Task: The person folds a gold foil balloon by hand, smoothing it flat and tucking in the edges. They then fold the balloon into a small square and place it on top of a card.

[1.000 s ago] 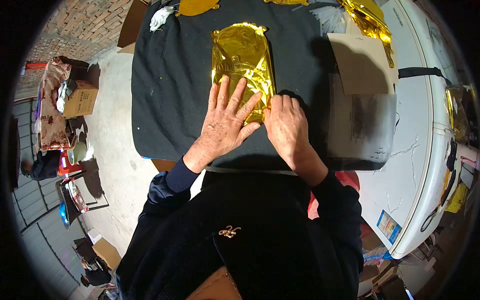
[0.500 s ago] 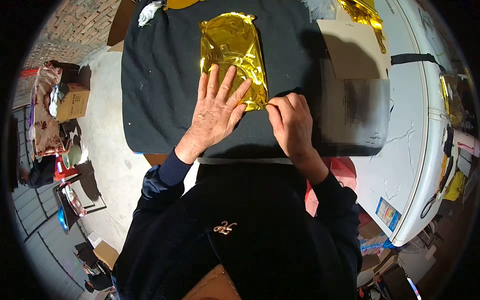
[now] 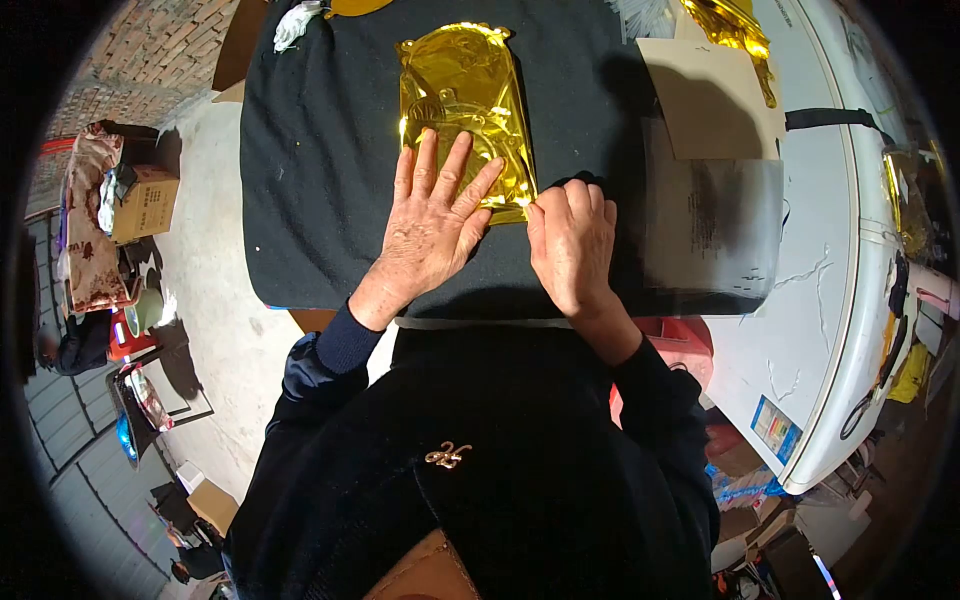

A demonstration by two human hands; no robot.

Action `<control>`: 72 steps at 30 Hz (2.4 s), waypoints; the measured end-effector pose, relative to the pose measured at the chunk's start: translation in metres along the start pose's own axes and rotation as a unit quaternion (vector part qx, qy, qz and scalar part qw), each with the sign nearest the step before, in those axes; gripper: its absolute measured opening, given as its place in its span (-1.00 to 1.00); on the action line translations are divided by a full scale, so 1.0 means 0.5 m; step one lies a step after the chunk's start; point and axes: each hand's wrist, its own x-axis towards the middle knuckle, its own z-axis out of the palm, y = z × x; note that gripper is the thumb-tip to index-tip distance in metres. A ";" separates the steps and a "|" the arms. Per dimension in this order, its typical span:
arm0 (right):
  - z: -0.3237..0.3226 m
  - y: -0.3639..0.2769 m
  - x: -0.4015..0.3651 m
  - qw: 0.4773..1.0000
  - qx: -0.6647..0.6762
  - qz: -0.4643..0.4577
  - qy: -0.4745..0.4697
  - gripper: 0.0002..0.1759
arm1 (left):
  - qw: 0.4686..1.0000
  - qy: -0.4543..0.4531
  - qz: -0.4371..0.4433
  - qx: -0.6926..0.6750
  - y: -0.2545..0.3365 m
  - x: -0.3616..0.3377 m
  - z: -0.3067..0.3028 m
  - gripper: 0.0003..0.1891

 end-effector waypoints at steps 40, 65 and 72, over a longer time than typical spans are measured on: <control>0.131 -0.042 0.403 0.876 0.016 -0.423 -0.232 -0.68 | 0.994 -0.055 0.095 -0.009 -0.039 0.009 -0.016 -0.42; 0.084 0.009 0.492 0.763 0.005 -0.261 -0.592 -0.69 | 0.932 -0.115 0.329 -0.095 -0.148 0.068 -0.044 -0.30; 0.085 0.118 0.487 0.796 0.166 -0.031 -0.581 -0.69 | 0.960 -0.069 0.264 -0.059 -0.208 0.051 -0.116 -0.15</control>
